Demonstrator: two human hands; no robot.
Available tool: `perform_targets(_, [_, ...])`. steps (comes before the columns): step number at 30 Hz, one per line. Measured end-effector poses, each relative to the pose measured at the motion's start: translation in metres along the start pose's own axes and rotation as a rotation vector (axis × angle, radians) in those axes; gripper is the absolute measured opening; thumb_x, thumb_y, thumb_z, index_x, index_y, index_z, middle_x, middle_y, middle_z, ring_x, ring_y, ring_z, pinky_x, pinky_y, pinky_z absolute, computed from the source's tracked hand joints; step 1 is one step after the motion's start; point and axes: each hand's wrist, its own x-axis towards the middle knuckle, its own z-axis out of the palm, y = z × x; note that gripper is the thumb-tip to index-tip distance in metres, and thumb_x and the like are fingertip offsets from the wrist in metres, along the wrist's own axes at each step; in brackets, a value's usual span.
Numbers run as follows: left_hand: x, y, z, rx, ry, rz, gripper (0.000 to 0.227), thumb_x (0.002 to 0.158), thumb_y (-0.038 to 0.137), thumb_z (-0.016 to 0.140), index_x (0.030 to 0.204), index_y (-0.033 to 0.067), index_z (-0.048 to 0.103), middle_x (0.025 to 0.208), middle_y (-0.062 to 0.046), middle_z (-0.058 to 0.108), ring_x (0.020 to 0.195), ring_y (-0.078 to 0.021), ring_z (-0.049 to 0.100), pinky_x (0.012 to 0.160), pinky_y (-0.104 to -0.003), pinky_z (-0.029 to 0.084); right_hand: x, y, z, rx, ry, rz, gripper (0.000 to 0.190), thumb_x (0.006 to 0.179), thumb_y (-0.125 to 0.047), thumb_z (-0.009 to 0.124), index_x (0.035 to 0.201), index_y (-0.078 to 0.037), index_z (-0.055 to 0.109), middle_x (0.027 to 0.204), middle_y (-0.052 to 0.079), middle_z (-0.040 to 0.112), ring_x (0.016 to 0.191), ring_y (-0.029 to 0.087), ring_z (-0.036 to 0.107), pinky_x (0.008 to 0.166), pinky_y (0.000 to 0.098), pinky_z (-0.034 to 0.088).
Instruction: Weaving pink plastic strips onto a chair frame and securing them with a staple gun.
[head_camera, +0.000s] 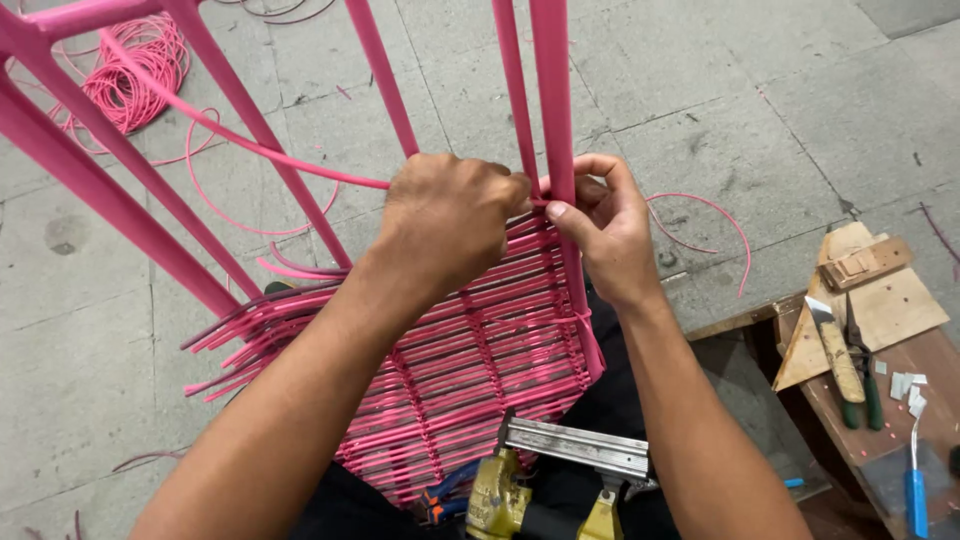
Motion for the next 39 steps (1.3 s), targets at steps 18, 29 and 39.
perform_targets(18, [-0.001, -0.005, 0.006, 0.015, -0.034, 0.012, 0.02, 0.086, 0.012, 0.06, 0.092, 0.014, 0.078, 0.083, -0.008, 0.077, 0.066, -0.0271, 0.075, 0.055, -0.045, 0.058, 0.001, 0.005, -0.006, 0.115, -0.034, -0.006, 0.031, 0.099, 0.001, 0.07, 0.124, -0.001, 0.051, 0.119, 0.017, 0.07, 0.113, 0.021, 0.07, 0.103, 0.0377, 0.06])
perform_targets(29, [-0.005, -0.007, 0.009, 0.037, 0.033, 0.032, 0.022, 0.088, 0.007, 0.059, 0.098, 0.0123, 0.078, 0.084, -0.006, 0.077, 0.063, -0.0239, 0.074, 0.05, -0.04, 0.057, 0.003, 0.001, -0.001, 0.082, -0.013, 0.0, 0.028, 0.098, 0.001, 0.072, 0.116, -0.001, 0.052, 0.114, 0.016, 0.072, 0.11, 0.022, 0.073, 0.097, 0.037, 0.063])
perform_targets(39, [-0.072, -0.019, 0.001, -0.083, 0.366, 0.03, 0.01, 0.095, 0.017, 0.065, 0.093, 0.0104, 0.072, 0.079, -0.006, 0.07, 0.069, -0.0252, 0.07, 0.053, -0.044, 0.052, -0.023, -0.051, 0.054, -0.682, 0.248, -0.436, 0.034, 0.089, 0.0, 0.077, 0.117, 0.006, 0.059, 0.113, 0.018, 0.065, 0.103, 0.026, 0.064, 0.088, 0.0341, 0.054])
